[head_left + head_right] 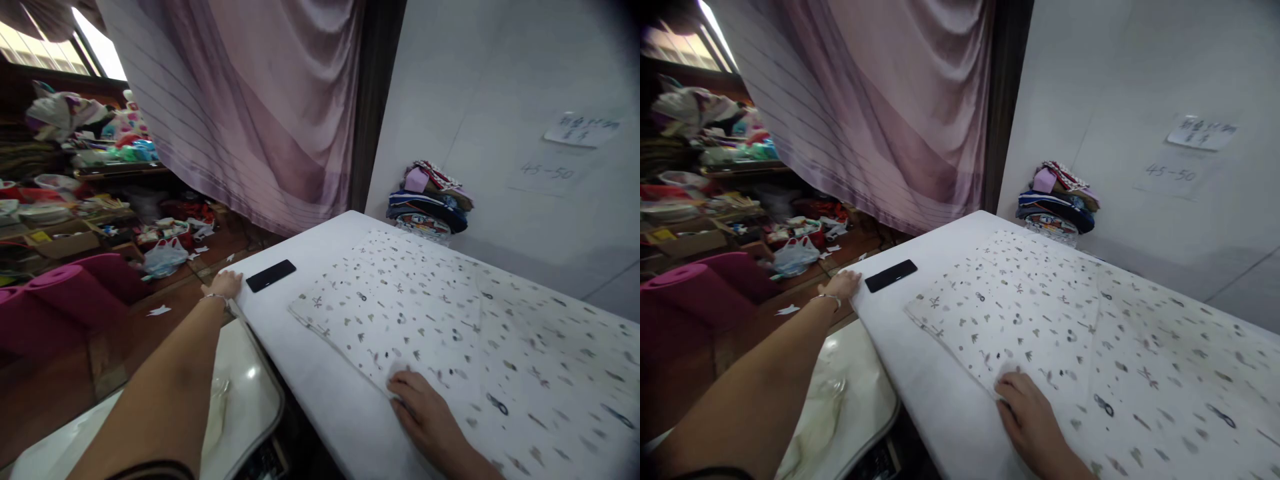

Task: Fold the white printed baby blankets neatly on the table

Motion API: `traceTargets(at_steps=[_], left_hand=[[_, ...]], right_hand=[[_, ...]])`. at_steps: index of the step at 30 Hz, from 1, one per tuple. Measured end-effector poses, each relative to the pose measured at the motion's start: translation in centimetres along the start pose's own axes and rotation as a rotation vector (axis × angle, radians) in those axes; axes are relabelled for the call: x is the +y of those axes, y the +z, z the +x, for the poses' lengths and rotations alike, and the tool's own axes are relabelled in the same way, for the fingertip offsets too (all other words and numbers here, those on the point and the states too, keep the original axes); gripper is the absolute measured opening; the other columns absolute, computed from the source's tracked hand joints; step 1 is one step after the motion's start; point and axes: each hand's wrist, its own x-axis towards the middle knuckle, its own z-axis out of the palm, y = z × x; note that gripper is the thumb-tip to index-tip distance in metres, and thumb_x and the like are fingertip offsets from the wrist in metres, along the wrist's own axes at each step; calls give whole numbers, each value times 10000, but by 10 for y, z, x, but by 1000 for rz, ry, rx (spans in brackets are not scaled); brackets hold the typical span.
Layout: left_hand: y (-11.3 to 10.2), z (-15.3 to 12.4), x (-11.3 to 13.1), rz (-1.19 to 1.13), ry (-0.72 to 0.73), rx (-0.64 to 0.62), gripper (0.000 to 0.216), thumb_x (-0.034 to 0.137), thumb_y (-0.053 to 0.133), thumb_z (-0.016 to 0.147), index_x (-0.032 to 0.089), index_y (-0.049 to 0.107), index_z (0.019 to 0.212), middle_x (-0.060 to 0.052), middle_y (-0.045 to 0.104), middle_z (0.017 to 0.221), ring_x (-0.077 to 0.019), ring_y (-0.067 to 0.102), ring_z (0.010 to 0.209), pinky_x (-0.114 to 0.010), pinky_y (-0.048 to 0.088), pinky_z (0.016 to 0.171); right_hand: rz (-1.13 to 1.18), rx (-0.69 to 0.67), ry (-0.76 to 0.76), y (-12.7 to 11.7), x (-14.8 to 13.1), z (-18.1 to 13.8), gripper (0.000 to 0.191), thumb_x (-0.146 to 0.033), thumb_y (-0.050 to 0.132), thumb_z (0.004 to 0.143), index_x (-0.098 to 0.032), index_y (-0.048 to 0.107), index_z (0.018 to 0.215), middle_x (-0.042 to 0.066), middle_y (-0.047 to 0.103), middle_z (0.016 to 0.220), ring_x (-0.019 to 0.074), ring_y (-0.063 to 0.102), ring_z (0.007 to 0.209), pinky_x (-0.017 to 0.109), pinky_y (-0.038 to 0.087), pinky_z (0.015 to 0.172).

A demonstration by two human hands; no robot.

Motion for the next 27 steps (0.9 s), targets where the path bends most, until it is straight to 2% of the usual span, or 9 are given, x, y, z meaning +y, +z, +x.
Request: traceTargets(at_steps=[3, 5, 8, 12, 18, 23, 27], left_hand=[[-9, -17, 25, -34, 15, 65, 412, 357, 327, 903, 128, 599, 1110, -170, 592, 1205, -318, 512, 1140, -449, 403, 938], [-6, -37, 44, -74, 56, 67, 457, 399, 270, 920, 154, 607, 1109, -139, 625, 1161, -278, 554, 1081, -376, 433, 878], [8, -71, 72, -138, 152, -23, 372, 422, 365, 893, 227, 666, 991, -42, 693, 1018, -191, 610, 947, -262, 439, 770], [26, -102, 97, -166, 191, -135, 293, 451, 508, 819, 226, 696, 824, -19, 712, 873, -169, 626, 832, -241, 422, 665], [33, -110, 107, -138, 117, -159, 246, 373, 634, 720, 179, 654, 870, -83, 691, 947, -222, 618, 873, -276, 426, 663], [35, -108, 106, -154, 84, -180, 235, 359, 601, 747, 167, 631, 879, -89, 683, 936, -218, 618, 852, -283, 425, 656], [35, -105, 102, -157, 73, -181, 229, 337, 570, 761, 156, 629, 888, -96, 680, 939, -218, 621, 836, -283, 413, 622]], right_hand=[[-29, -32, -14, -3, -4, 2, 260, -185, 459, 861, -238, 636, 1044, 79, 629, 1074, 227, 599, 1002, 372, 530, 871], [-56, -50, -24, -4, -5, 3, 263, -184, 451, 865, -225, 640, 1043, 81, 625, 1066, 219, 592, 988, 375, 518, 873], [-96, -65, -31, -4, -5, 4, 271, -190, 447, 871, -222, 639, 1060, 78, 621, 1070, 208, 582, 981, 382, 498, 892], [-138, -74, -34, -3, -5, 6, 283, -200, 444, 880, -205, 628, 1096, 88, 611, 1089, 215, 563, 1000, 384, 488, 896], [-161, -148, -4, -7, -10, 11, 248, -186, 438, 896, -181, 645, 1031, 91, 597, 1027, 209, 547, 964, 346, 480, 846], [-170, -198, 27, -7, -8, 14, 264, -162, 399, 909, -187, 653, 976, 73, 583, 978, 190, 543, 931, 303, 467, 797], [-153, -206, 25, -6, -7, 13, 280, -159, 369, 921, -192, 643, 972, 64, 584, 974, 180, 546, 937, 297, 460, 817]])
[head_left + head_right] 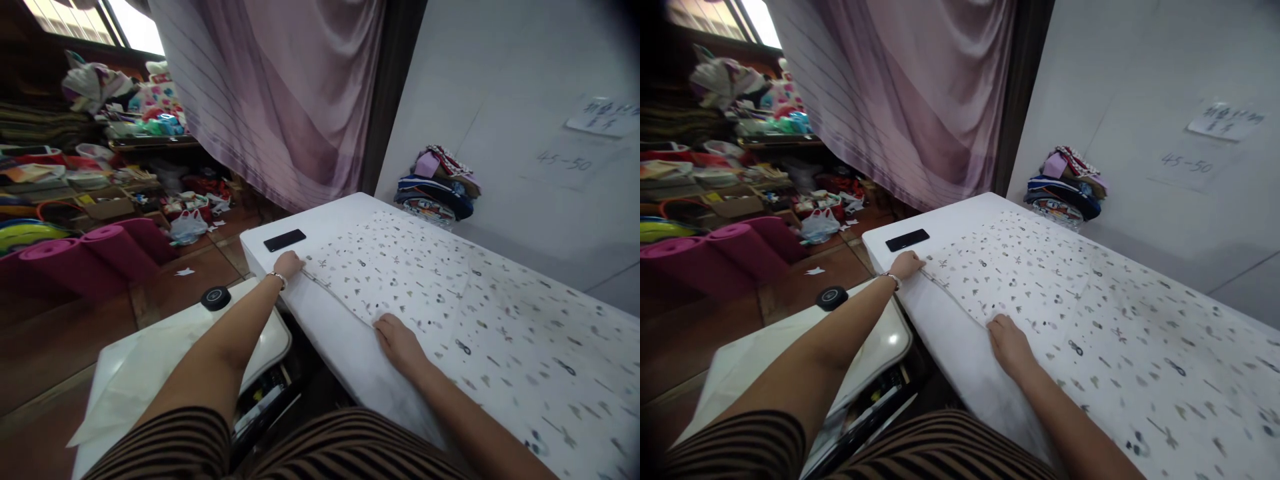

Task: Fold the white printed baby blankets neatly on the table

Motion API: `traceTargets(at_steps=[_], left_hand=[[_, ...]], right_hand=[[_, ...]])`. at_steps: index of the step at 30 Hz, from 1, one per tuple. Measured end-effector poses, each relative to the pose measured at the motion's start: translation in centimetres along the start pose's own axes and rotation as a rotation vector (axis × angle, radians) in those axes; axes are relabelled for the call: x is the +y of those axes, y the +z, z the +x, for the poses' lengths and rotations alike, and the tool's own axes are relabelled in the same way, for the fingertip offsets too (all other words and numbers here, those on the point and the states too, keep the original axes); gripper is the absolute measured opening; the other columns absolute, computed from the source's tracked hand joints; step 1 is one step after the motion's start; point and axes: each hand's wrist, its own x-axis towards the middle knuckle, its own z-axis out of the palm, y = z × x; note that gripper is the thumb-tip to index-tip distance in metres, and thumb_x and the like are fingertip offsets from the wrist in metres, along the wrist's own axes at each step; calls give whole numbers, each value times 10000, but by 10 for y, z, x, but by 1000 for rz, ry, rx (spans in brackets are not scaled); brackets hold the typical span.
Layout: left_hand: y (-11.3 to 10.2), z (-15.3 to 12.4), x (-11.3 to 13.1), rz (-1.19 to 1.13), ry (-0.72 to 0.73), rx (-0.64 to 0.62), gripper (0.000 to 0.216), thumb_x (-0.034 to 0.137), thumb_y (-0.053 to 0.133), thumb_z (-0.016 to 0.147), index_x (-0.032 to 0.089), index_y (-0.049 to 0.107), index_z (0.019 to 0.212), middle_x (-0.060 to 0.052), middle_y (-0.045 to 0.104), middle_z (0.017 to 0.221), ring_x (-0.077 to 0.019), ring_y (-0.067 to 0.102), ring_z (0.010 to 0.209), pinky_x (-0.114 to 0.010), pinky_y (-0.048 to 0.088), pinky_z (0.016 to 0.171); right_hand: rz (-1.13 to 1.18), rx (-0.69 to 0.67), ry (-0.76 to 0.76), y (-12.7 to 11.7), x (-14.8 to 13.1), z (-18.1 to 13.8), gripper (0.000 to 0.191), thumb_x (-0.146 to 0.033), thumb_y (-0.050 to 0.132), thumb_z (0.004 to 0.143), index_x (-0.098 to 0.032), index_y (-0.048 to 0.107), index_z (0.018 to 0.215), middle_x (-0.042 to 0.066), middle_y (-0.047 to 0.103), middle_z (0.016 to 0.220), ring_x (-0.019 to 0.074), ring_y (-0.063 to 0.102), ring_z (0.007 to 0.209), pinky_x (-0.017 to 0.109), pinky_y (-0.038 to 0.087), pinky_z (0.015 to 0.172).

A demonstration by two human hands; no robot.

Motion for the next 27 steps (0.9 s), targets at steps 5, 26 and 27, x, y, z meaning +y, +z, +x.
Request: traceTargets(at_steps=[5, 26, 27], left_hand=[[-3, -1, -3, 21, 23, -3, 255, 349, 521, 793, 152, 640, 903, -95, 678, 883, -206, 623, 790, -277, 420, 622], [-2, -27, 1, 312, 882, -60, 221, 196, 425, 891, 206, 645, 877, -46, 624, 1016, -182, 528, 1002, -281, 435, 799], [-2, -27, 0, 321, 896, -47, 222, 182, 415, 894, 196, 636, 874, -55, 622, 1002, -185, 524, 1003, -289, 433, 816]], right_hand=[[1, 30, -2, -1, -5, -2, 246, -189, 382, 925, -197, 623, 975, 59, 583, 991, 181, 540, 956, 300, 452, 826], [57, -97, 116, -5, -12, 28, 260, -221, 384, 952, -202, 643, 968, 39, 585, 970, 156, 557, 915, 247, 399, 775], [62, -91, 114, -4, -11, 28, 259, -224, 383, 952, -203, 642, 959, 36, 585, 964, 155, 557, 910, 248, 398, 772]])
